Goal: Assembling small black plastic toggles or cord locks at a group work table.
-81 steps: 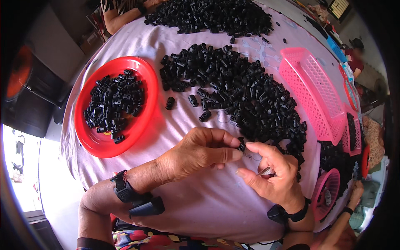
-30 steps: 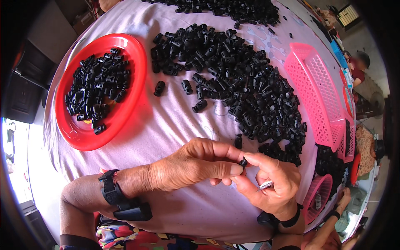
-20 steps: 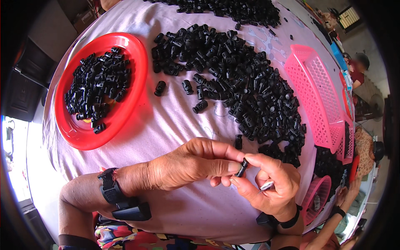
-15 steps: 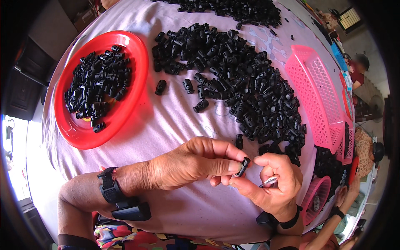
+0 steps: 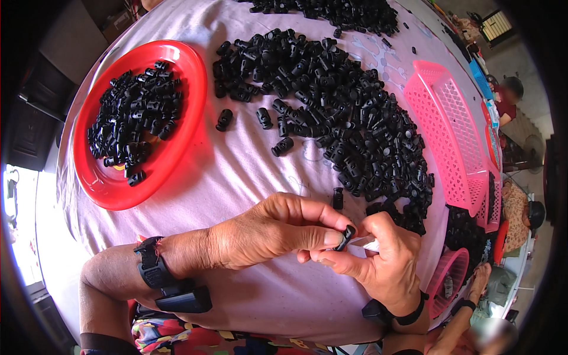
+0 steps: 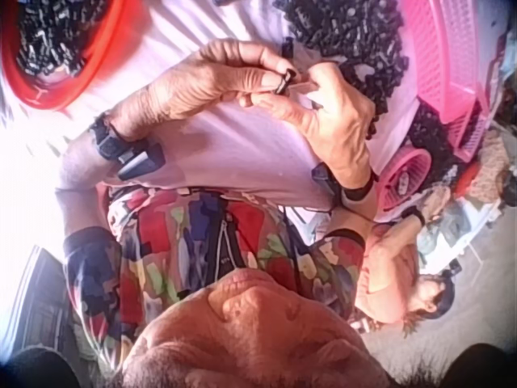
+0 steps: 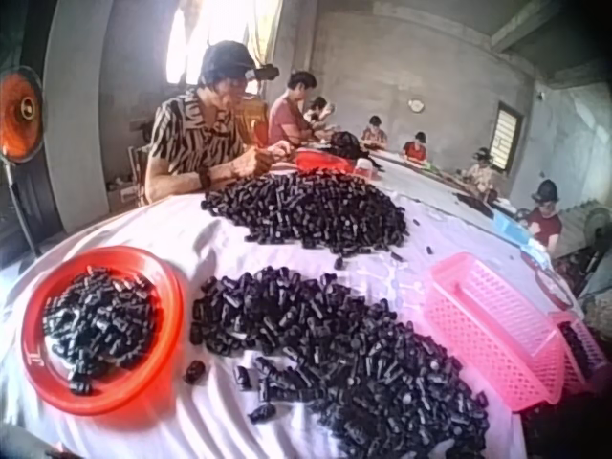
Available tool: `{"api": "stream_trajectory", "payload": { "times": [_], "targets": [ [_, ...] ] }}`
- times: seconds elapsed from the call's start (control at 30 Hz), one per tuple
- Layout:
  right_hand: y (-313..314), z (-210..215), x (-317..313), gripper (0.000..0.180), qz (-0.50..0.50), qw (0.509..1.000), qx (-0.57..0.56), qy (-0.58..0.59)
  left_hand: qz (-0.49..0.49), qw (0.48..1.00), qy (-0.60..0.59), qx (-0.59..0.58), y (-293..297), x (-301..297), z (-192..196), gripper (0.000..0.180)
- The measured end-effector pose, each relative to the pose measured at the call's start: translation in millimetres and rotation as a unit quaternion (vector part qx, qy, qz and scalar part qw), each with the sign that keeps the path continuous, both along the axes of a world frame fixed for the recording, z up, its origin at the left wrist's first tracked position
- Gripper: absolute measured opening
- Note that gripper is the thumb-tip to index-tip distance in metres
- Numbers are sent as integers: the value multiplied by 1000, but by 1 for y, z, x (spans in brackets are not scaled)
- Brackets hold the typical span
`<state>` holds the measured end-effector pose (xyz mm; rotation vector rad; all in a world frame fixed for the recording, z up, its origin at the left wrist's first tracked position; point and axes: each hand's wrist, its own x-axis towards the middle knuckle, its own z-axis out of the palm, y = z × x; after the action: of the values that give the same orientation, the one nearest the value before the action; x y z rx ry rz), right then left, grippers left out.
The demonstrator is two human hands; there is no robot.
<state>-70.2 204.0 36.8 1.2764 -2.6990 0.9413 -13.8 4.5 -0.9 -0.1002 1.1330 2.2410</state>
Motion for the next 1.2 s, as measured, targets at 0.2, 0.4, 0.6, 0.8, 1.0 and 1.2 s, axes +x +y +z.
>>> {"api": "stream_trajectory", "payload": {
  "times": [0.2,0.4,0.6,0.8,1.0,1.2],
  "targets": [
    [1,1,0,53,9,999,21,43,-1,1000,14,-3,0,1,-1,27],
    [1,0,0,55,9,998,21,54,-6,1000,13,-14,0,0,0,26],
    [2,0,-1,58,11,996,43,78,-1,1000,16,-8,1,1,-3,26],
    [2,-1,-1,59,13,995,41,90,1,1000,17,-14,2,0,-3,25],
    [2,-2,-1,59,16,995,40,90,3,1000,19,-18,2,0,-2,24],
    [2,-2,-2,60,12,995,26,92,3,1000,9,-12,3,0,-1,23]
  ]
}}
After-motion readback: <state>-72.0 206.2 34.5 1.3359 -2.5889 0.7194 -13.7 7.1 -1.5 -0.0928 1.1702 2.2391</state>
